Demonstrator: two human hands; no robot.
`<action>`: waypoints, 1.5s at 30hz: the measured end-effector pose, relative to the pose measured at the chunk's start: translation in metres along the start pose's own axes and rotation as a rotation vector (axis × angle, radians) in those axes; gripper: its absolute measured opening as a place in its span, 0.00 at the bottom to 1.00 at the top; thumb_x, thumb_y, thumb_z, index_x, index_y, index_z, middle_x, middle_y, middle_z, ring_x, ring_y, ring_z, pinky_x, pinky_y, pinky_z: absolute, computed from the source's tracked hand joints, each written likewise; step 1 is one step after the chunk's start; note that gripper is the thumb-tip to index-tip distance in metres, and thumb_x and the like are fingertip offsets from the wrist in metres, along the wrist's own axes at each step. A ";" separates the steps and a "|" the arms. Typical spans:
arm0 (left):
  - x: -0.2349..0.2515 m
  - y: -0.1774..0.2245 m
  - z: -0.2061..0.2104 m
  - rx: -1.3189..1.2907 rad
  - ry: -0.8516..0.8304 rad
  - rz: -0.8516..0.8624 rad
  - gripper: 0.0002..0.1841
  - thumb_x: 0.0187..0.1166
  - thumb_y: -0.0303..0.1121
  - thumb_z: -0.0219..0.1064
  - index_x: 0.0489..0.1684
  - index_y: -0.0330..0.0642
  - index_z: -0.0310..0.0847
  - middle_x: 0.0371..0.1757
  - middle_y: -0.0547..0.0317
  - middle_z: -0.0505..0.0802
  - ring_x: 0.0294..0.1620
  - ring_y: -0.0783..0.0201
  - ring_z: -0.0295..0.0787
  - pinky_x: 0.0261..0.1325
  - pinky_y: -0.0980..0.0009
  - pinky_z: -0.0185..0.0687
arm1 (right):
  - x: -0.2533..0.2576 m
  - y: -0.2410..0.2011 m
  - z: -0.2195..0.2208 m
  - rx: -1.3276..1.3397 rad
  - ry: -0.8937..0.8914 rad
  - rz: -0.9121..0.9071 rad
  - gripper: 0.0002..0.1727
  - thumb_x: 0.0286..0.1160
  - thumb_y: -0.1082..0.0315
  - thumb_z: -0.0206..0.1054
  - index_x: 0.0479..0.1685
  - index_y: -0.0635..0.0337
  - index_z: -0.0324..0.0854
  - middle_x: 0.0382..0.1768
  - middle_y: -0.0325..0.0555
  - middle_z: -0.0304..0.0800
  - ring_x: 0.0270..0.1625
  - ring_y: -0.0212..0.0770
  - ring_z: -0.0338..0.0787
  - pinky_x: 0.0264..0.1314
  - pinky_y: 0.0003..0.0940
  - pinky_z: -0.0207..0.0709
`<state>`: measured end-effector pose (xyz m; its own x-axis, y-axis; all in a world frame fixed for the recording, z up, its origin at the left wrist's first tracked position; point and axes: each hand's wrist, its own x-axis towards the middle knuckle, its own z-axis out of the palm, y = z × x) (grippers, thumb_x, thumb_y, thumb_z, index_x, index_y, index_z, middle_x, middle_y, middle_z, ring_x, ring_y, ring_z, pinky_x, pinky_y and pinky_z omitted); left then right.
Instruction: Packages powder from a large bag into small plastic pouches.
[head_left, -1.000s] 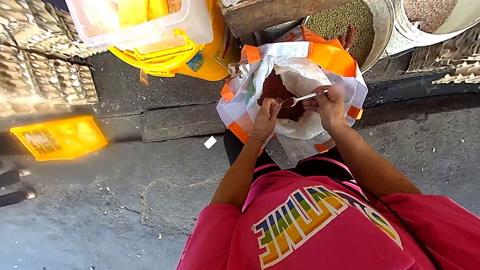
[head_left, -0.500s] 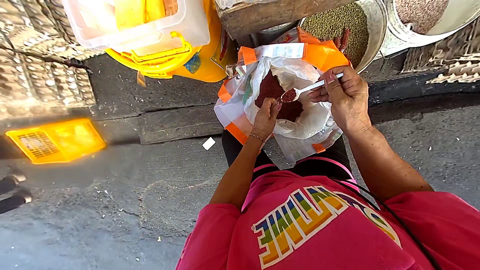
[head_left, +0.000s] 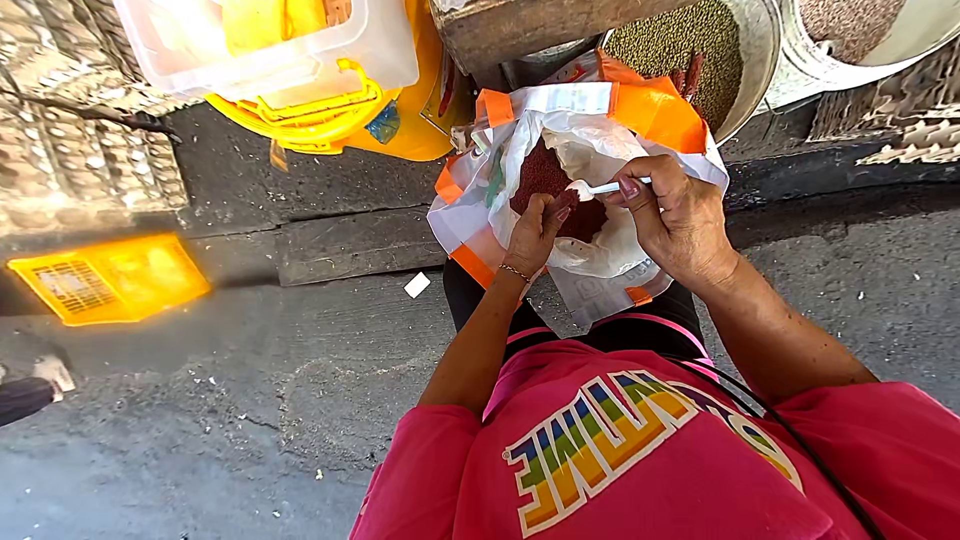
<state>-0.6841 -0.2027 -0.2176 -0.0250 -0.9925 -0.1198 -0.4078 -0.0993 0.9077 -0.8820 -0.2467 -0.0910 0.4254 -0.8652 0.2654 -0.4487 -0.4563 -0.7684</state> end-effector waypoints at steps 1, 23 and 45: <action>0.000 0.000 0.000 -0.003 -0.004 -0.001 0.13 0.87 0.33 0.61 0.54 0.28 0.75 0.39 0.45 0.86 0.39 0.60 0.85 0.50 0.64 0.83 | -0.001 0.000 0.000 -0.013 -0.002 -0.027 0.13 0.91 0.69 0.55 0.53 0.69 0.82 0.40 0.57 0.92 0.43 0.43 0.94 0.50 0.35 0.87; 0.005 -0.006 -0.004 -0.028 0.063 0.004 0.11 0.91 0.33 0.56 0.48 0.30 0.75 0.37 0.50 0.82 0.36 0.64 0.80 0.45 0.68 0.80 | -0.040 0.139 0.129 0.347 -0.183 1.038 0.21 0.96 0.63 0.48 0.72 0.69 0.74 0.57 0.64 0.89 0.51 0.52 0.96 0.57 0.48 0.89; 0.003 -0.001 -0.003 -0.024 0.051 0.011 0.11 0.90 0.32 0.57 0.49 0.30 0.76 0.36 0.50 0.82 0.35 0.64 0.80 0.44 0.69 0.79 | 0.001 0.026 -0.005 0.658 0.179 0.476 0.10 0.93 0.67 0.47 0.51 0.57 0.75 0.38 0.36 0.95 0.38 0.37 0.97 0.47 0.37 0.95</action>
<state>-0.6810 -0.2056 -0.2180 0.0180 -0.9958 -0.0898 -0.3860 -0.0898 0.9181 -0.8971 -0.2605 -0.1076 0.1500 -0.9803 -0.1286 0.0253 0.1338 -0.9907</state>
